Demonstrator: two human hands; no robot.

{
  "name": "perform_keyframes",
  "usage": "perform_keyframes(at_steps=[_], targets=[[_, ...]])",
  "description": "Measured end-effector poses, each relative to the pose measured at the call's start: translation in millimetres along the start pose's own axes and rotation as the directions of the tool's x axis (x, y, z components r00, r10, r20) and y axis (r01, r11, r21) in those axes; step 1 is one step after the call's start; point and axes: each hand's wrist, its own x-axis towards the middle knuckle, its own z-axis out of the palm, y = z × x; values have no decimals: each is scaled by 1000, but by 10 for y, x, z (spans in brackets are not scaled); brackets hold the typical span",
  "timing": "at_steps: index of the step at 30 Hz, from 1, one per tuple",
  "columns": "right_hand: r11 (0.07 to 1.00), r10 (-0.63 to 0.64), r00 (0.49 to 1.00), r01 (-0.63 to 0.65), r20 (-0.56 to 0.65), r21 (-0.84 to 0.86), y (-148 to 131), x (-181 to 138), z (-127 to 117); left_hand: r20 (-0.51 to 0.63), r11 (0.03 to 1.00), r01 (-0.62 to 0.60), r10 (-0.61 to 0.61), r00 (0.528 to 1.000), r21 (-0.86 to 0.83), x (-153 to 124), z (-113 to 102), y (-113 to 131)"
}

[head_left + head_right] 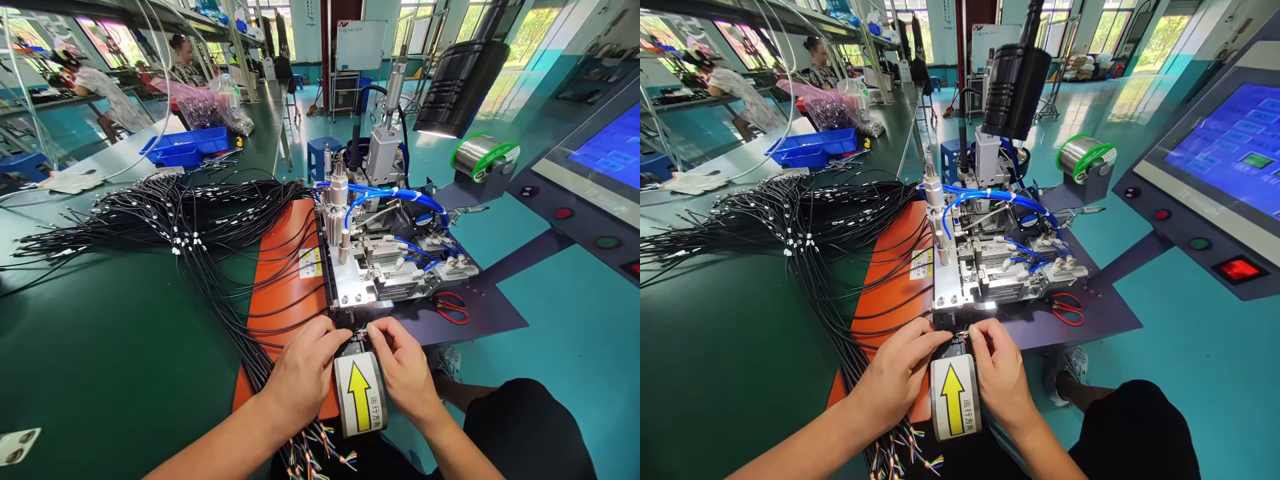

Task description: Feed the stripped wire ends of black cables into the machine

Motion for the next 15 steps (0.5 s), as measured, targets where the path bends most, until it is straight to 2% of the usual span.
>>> perform_keyframes(at_steps=[15], targets=[[1000,0,1000,0,-1,-8,12,1,0,-5,999,-9,9,1000,42,-12,22,-9]])
